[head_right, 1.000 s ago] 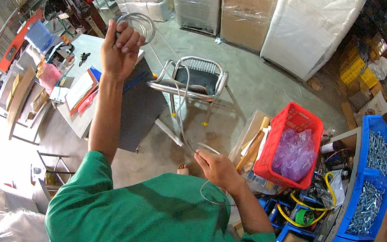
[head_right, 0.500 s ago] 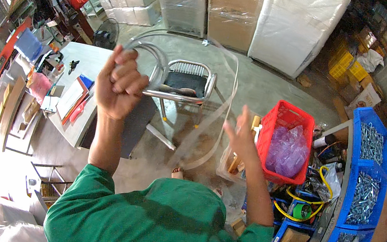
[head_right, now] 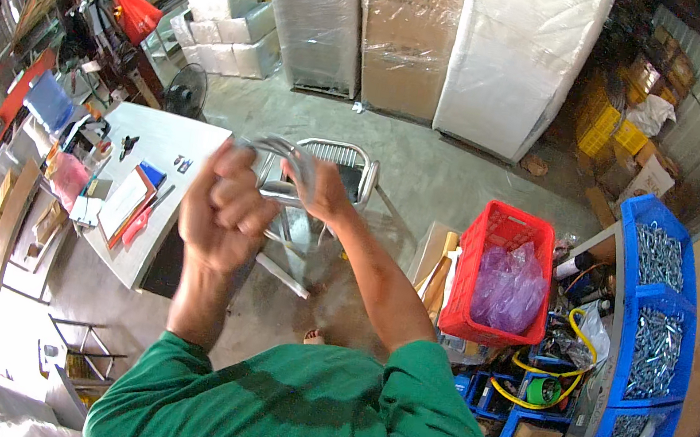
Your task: The person coils a long white cable by hand, repeatedly looping and twisting it into a compact bundle. The person holds the cable with both hands, forms loops, and secures the coil by tucking the end through the loops.
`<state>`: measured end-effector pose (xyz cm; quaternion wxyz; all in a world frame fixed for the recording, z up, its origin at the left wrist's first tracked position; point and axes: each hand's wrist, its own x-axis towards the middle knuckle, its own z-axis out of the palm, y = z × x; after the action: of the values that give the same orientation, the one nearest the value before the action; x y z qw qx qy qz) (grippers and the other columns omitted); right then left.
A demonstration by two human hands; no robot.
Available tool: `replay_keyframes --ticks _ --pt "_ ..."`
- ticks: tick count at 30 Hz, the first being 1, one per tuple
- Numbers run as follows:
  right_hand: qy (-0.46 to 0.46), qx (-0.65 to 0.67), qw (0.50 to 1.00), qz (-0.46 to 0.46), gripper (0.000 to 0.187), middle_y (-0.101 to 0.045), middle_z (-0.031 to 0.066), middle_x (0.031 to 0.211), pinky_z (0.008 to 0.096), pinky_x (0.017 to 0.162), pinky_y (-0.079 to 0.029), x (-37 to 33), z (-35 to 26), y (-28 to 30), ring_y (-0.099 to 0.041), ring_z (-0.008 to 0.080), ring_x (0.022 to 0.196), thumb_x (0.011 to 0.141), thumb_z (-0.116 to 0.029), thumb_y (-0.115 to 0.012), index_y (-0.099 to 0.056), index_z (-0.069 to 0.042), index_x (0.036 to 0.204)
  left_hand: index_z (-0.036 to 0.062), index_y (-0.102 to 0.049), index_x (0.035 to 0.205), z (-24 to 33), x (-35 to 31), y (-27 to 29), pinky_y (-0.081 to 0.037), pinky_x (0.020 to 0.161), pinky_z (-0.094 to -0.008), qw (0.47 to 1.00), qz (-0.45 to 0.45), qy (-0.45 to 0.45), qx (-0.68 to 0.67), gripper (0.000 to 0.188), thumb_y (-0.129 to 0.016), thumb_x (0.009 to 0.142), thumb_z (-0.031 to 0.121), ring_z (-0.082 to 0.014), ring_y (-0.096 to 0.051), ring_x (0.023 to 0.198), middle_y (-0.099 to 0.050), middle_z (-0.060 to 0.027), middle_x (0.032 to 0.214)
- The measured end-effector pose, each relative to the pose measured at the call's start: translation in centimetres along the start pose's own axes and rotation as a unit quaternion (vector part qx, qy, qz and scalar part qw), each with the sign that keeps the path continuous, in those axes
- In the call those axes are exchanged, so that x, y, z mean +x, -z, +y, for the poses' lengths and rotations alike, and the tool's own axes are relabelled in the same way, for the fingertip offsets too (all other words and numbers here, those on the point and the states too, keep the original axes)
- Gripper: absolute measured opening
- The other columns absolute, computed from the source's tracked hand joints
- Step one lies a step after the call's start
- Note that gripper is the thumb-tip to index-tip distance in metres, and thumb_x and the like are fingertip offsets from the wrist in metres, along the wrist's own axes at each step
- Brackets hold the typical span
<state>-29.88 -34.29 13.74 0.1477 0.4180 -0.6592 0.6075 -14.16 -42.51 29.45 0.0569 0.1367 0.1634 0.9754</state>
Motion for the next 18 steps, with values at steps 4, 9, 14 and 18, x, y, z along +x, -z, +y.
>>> replay_keyframes --ticks 4,9,14,18 --pt "-0.224 0.36 0.875 -0.234 0.039 -0.045 -0.0019 0.057 0.0278 0.048 -0.038 -4.2 -1.1 3.0 -0.04 0.0086 0.047 0.1 -0.039 -0.053 -0.056 -0.003 0.083 0.0169 -0.041 0.074 7.6 -3.0 3.1 -0.026 0.045 -0.0256 0.987 0.022 -0.013 0.156 0.039 -0.032 0.106 0.038 -0.0071 -0.023 0.039 -0.026 0.0102 0.048" --pt "-0.322 0.481 0.76 -0.294 0.036 -0.042 -0.0031 0.057 0.0247 0.047 -0.036 -5.7 -5.9 8.9 -0.04 0.008 0.048 0.099 -0.036 -0.055 -0.057 -0.003 0.086 0.0094 -0.043 0.071 12.8 -8.8 -0.3 -0.03 0.048 -0.0342 0.718 0.059 0.13 0.681 0.044 -0.036 0.104 0.037 -0.0212 -0.039 0.045 -0.04 0.0008 0.052" --pt "-0.011 -0.056 0.942 -0.33 0.026 -0.054 0.0041 0.066 0.0314 0.049 -0.042 -5.0 -7.7 14.9 -0.058 0.0198 0.056 0.095 -0.032 -0.061 -0.056 -0.007 0.087 0.0046 -0.048 0.075 11.8 -9.4 -3.6 -0.04 0.053 -0.046 0.199 -0.117 0.194 0.954 0.031 -0.06 0.093 0.027 -0.0386 -0.054 0.053 -0.051 -0.0135 0.055" --pt "0.189 -0.252 0.905 -0.285 0.028 -0.051 0.0063 0.067 0.038 0.052 -0.047 -2.7 -9.0 17.1 -0.058 0.0252 0.059 0.085 -0.027 -0.071 -0.05 -0.009 0.08 0.0061 -0.048 0.074 10.5 -9.5 -5.2 -0.042 0.051 -0.044 0.185 -0.166 0.165 0.954 0.03 -0.063 0.091 0.025 -0.0345 -0.055 0.048 -0.05 -0.0112 0.051"
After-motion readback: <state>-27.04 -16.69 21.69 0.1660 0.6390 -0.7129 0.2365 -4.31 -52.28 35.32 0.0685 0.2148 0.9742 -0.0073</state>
